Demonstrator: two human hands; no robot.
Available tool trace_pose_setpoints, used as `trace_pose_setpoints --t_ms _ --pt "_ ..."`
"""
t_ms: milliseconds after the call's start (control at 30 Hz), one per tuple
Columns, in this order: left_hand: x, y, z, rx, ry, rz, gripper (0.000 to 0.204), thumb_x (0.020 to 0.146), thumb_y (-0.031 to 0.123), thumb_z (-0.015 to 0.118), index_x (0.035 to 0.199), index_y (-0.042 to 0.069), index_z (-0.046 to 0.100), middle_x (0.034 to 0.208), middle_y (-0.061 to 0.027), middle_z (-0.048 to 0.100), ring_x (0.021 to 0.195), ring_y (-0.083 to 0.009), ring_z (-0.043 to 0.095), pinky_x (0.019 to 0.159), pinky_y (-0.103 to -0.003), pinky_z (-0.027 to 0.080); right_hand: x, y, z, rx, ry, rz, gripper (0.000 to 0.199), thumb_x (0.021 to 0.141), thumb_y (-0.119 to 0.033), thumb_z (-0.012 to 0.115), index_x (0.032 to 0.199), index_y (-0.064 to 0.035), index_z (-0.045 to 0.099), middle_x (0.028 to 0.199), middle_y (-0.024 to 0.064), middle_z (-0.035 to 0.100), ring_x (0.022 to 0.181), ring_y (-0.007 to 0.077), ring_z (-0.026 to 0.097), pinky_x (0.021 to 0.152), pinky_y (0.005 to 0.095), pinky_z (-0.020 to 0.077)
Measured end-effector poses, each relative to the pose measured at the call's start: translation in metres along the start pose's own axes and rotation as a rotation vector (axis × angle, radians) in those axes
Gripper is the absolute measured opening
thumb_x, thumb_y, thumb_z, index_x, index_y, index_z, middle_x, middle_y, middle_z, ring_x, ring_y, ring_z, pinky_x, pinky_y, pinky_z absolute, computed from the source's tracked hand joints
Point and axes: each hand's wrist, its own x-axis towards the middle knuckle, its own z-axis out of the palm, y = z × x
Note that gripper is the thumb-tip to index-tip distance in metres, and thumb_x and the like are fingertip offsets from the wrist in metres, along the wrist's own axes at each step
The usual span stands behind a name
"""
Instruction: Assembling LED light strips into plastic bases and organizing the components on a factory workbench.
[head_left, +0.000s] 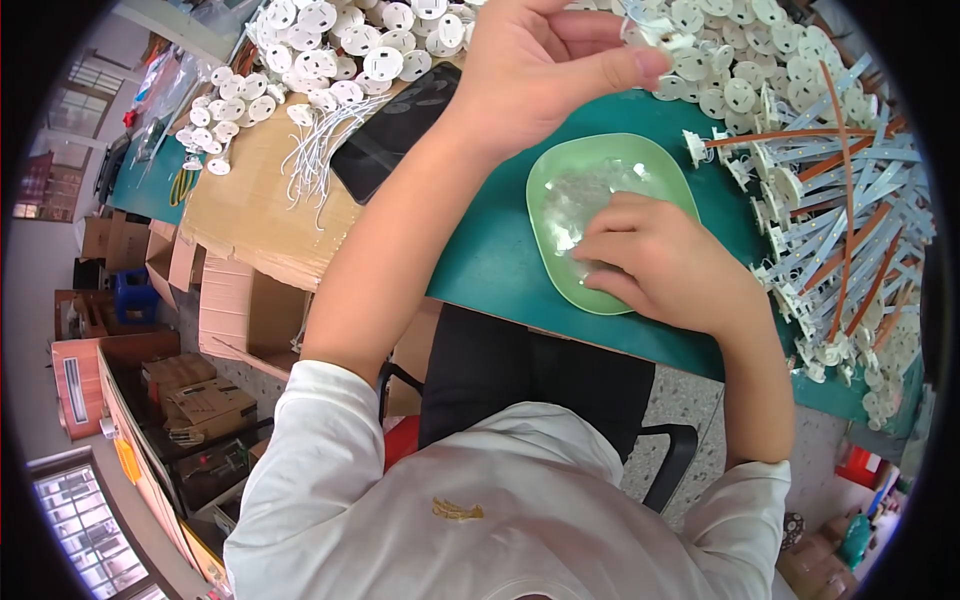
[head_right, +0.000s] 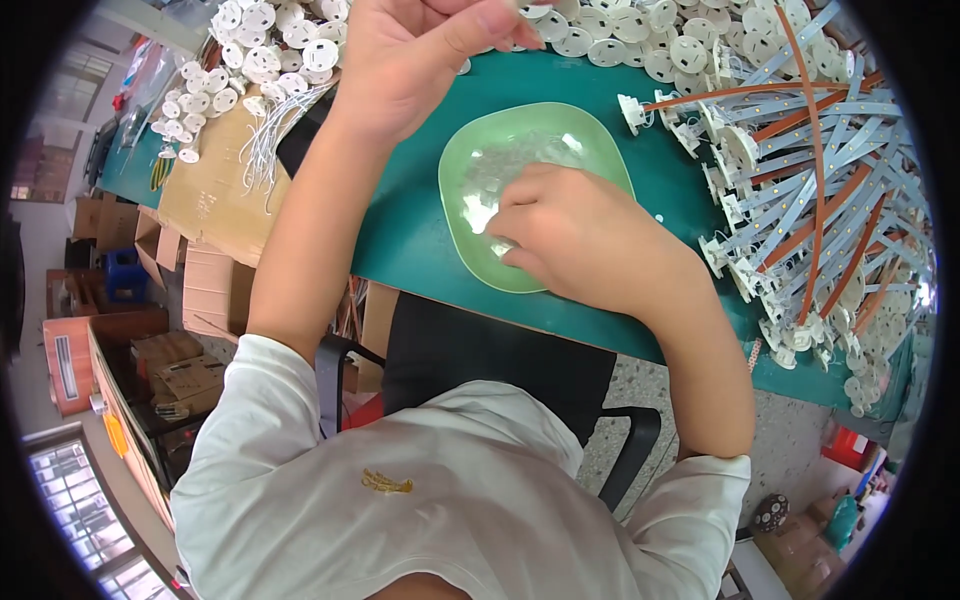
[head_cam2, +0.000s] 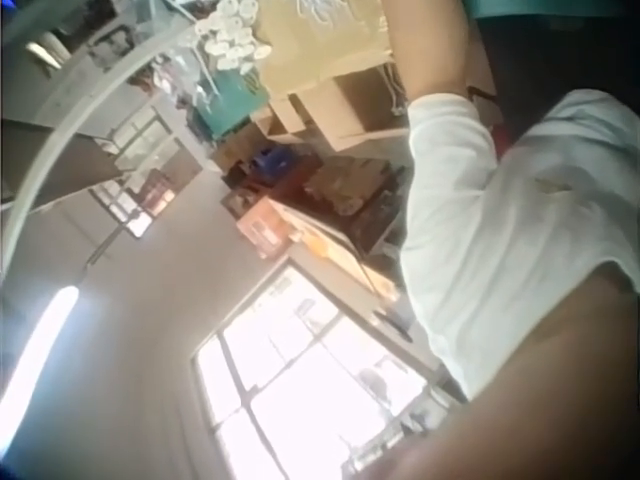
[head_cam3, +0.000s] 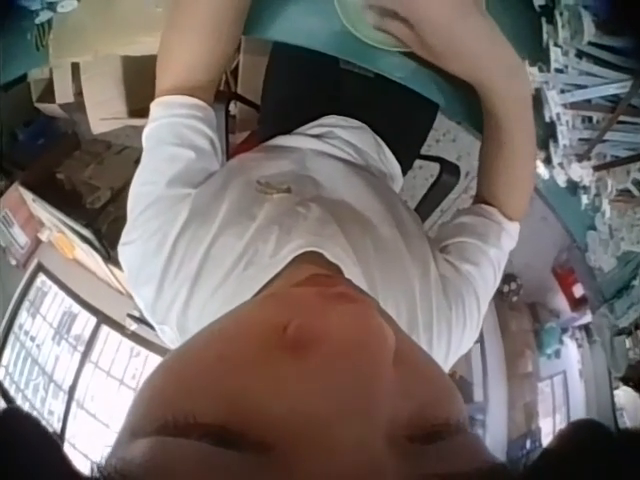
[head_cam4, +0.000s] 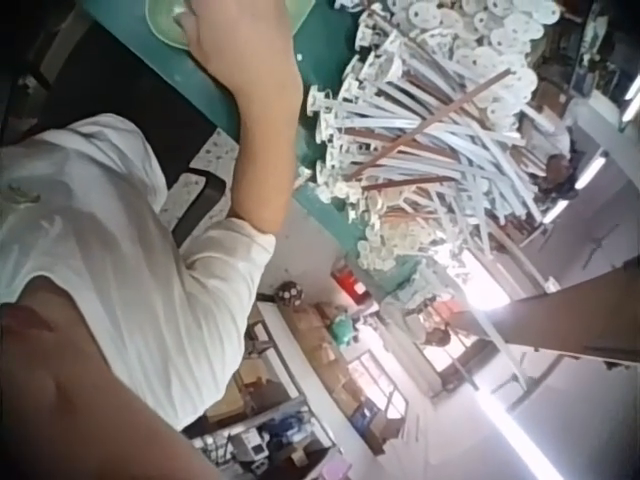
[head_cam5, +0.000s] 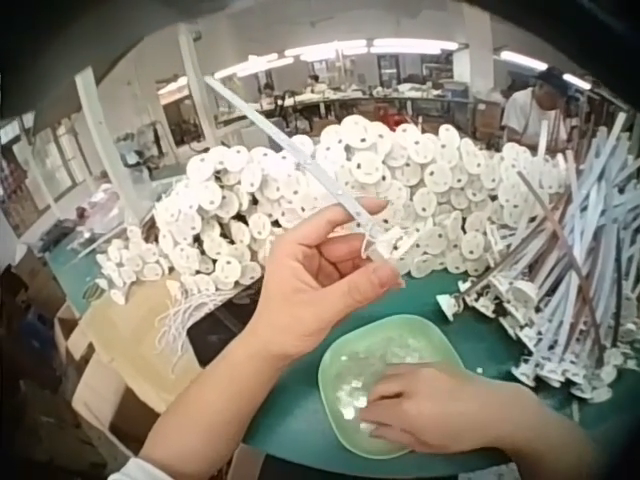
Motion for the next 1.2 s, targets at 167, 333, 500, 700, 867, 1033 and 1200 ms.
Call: trace_pose_setpoints --t_ms 167,333,500,700,867,1033,1200 --pt "0.002 0.006 0.006 0.448 -0.347 0.388 0.057 0.083 -0.002 0.072 0.134 -0.001 0.047 0.087 -0.0035 0.066 0.084 -0.0103 0.064 0.075 -0.024 0.05 -0.005 0.008 -0.015 0.111 -0.013 0.092 0.014 0.074 -0.005 0.072 0.086 0.0001 0.068 0.077 0.0107 0.066 0.07 0.0286 0.062 0.067 0.036 0.0511" --pt "-0.005 0.012 0.006 0.158 -0.228 0.168 0.057 0.082 -0.002 0.073 0.133 -0.001 0.048 0.091 -0.006 0.068 0.084 -0.0128 0.066 0.076 -0.026 0.052 -0.003 0.002 -0.03 0.402 0.062 0.439 0.006 0.086 0.0 0.064 0.091 0.0018 0.066 0.08 0.007 0.069 0.074 0.0098 0.065 0.067 0.0238 0.0519" --pt "-0.007 0.014 0.016 -0.053 -0.075 -0.005 0.05 0.081 -0.001 0.074 0.126 -0.001 0.051 0.099 -0.0111 0.069 0.088 -0.0163 0.068 0.08 -0.029 0.054 -0.006 0.003 -0.035 0.758 0.306 0.458 0.005 0.089 0.0 0.062 0.093 0.0022 0.064 0.087 0.008 0.067 0.075 0.0109 0.063 0.067 0.0229 0.0511" --pt "-0.009 0.004 0.01 -0.047 -0.167 0.114 0.084 0.075 0.007 0.078 0.144 0.004 0.031 0.124 -0.026 0.06 0.103 -0.0318 0.066 0.087 -0.038 0.052 -0.009 -0.006 -0.047 0.891 0.681 0.321 0.009 0.09 -0.002 0.063 0.099 0.0009 0.063 0.089 0.0076 0.066 0.076 0.0113 0.062 0.06 0.0224 0.0507" --pt "-0.011 0.0 0.017 -0.133 -0.231 0.114 0.067 0.071 -0.005 0.079 0.131 0.0 0.049 0.117 -0.0206 0.064 0.103 -0.0263 0.066 0.088 -0.04 0.055 -0.008 -0.006 -0.042 0.937 0.762 0.29 0.011 0.092 -0.003 0.061 0.102 0.0008 0.061 0.09 0.0071 0.066 0.077 0.0123 0.062 0.059 0.0229 0.0513" --pt "-0.015 -0.001 0.027 -0.249 -0.17 0.066 0.053 0.073 0.0 0.079 0.122 -0.002 0.056 0.12 -0.0215 0.062 0.11 -0.0229 0.062 0.091 -0.035 0.054 -0.011 -0.002 -0.037 0.05 0.952 0.177 0.01 0.087 0.006 0.061 0.095 0.001 0.064 0.088 0.0094 0.066 0.075 0.0146 0.061 0.06 0.0268 0.0499" --pt "-0.029 -0.002 0.053 -0.614 -0.148 0.059 0.059 0.076 0.01 0.078 0.128 0.002 0.05 0.125 -0.0255 0.059 0.126 -0.033 0.052 0.105 -0.04 0.043 0.005 -0.003 -0.014 -0.417 0.871 -0.263 0.024 0.066 0.008 0.072 0.09 0.0025 0.067 0.089 0.0106 0.064 0.072 0.0248 0.059 0.061 0.0333 0.0486"
